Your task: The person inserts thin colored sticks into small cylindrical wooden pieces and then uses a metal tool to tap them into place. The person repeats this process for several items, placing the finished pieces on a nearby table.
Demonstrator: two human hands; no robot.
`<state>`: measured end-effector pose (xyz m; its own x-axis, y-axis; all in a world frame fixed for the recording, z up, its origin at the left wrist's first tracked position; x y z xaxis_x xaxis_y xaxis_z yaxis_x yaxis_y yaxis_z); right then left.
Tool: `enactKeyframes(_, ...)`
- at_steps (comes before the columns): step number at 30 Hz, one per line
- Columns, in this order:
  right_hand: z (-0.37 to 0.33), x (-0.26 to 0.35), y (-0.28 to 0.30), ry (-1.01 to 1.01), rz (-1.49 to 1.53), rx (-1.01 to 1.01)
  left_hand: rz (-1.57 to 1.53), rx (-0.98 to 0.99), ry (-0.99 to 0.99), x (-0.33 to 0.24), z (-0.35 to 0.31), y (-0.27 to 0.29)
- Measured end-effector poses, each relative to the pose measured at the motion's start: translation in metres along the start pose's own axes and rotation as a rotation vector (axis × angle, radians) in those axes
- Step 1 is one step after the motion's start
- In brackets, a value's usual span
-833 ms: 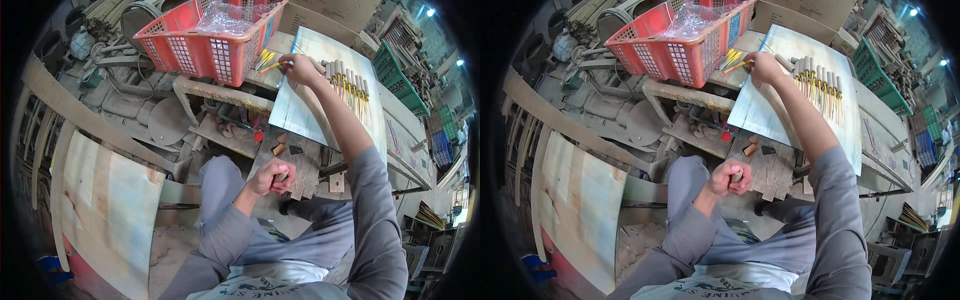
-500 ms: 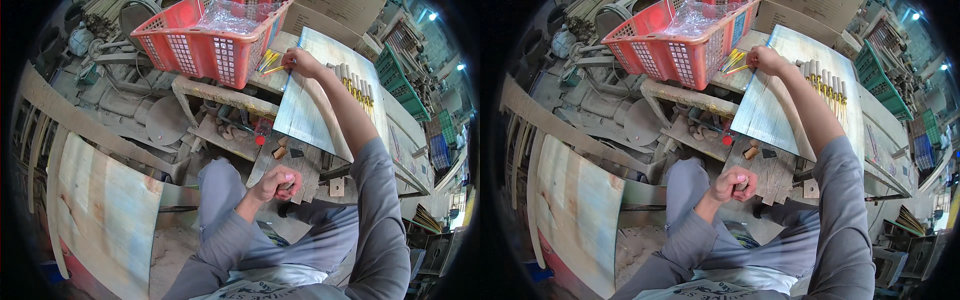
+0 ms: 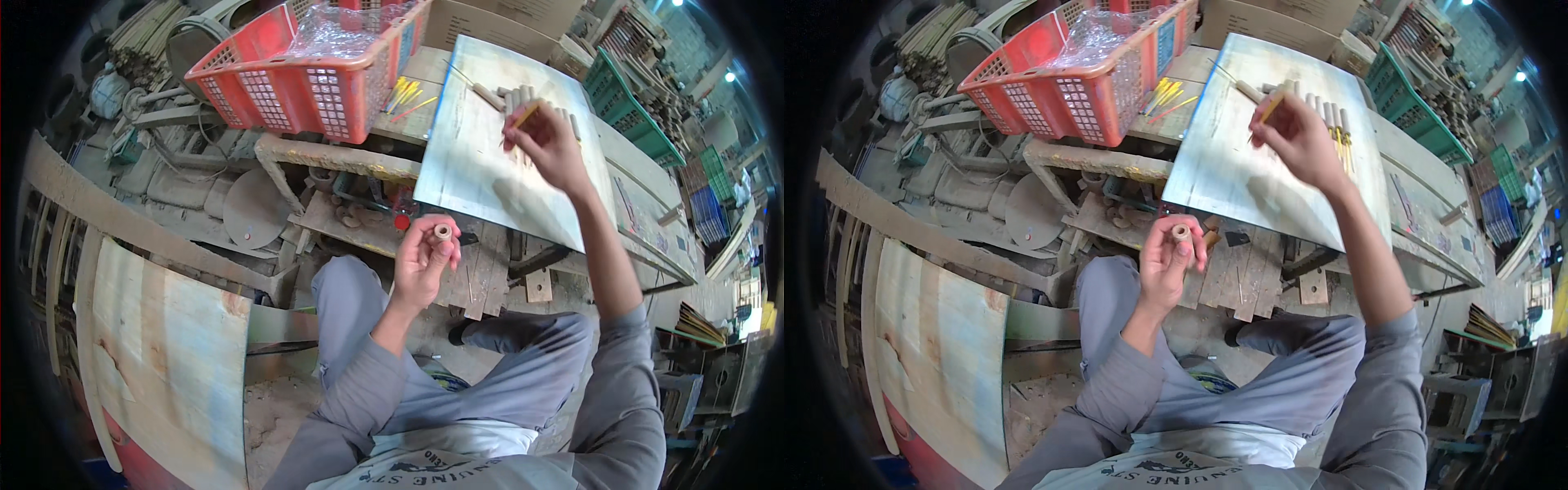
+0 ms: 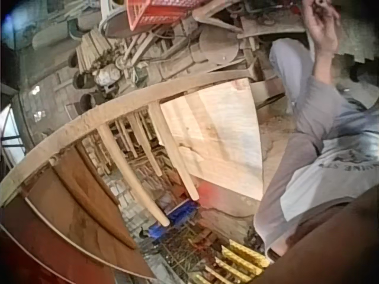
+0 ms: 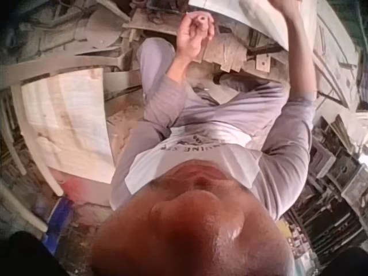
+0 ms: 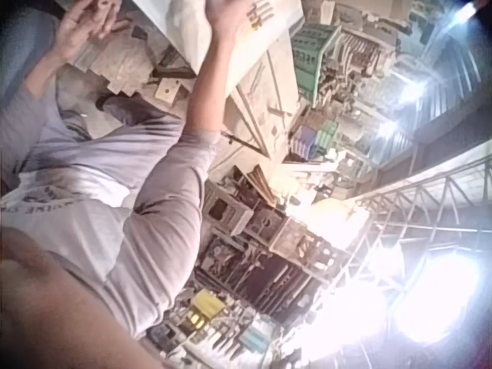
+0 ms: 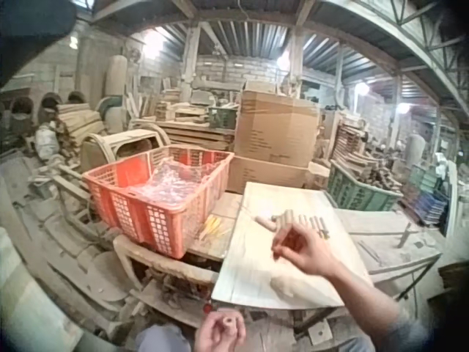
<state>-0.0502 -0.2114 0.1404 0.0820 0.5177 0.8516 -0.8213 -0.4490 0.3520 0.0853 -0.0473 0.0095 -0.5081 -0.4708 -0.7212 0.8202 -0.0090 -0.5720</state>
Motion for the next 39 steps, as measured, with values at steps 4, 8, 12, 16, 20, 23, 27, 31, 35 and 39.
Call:
enactKeyframes(4, -0.082, 0.014, -0.015, -0.207, 0.376, -0.115, 0.29, -0.113, -0.255, -0.001, -0.002, -0.006)
enactKeyframes(8, -0.137, 0.036, -0.042, -0.234, 0.581, -0.329, 0.508, -0.201, -0.414, -0.022, -0.017, -0.03)
enactKeyframes(12, -0.166, 0.054, -0.055, -0.065, 0.461, -0.417, 0.548, -0.14, -0.492, -0.017, -0.03, -0.041)
enactKeyframes(16, -0.18, 0.074, -0.062, 0.067, 0.309, -0.445, 0.437, -0.141, -0.458, -0.02, -0.035, -0.051)
enactKeyframes(20, -0.18, 0.082, -0.063, 0.137, 0.062, -0.448, 0.493, -0.048, -0.436, -0.021, -0.036, -0.051)
enactKeyframes(23, -0.175, 0.086, -0.063, 0.216, -0.141, -0.421, 0.504, 0.04, -0.393, -0.02, -0.036, -0.048)
enactKeyframes(27, -0.171, 0.091, -0.065, 0.301, -0.288, -0.328, 0.252, 0.071, -0.221, -0.02, -0.036, -0.05)
enactKeyframes(31, -0.171, 0.099, -0.068, 0.284, -0.295, -0.302, 0.041, 0.1, -0.133, -0.018, -0.038, -0.056)
enactKeyframes(35, -0.168, 0.102, -0.066, 0.291, -0.312, -0.253, 0.057, 0.124, -0.143, -0.022, -0.036, -0.056)
enactKeyframes(39, -0.165, 0.105, -0.063, 0.318, -0.363, -0.198, 0.062, 0.14, -0.163, -0.02, -0.034, -0.055)
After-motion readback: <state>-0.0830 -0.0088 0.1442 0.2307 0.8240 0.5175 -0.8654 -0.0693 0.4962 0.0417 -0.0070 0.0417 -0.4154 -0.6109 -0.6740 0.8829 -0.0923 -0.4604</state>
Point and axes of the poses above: each hand's wrist, its own z-axis towards the middle knuckle, its own y-axis out of the back of the hand, x = y × z, the point moved 3 cm from there along z, towards the middle knuckle, and after that the axes turned 2 degrees about -x, right-handed, at the moved point
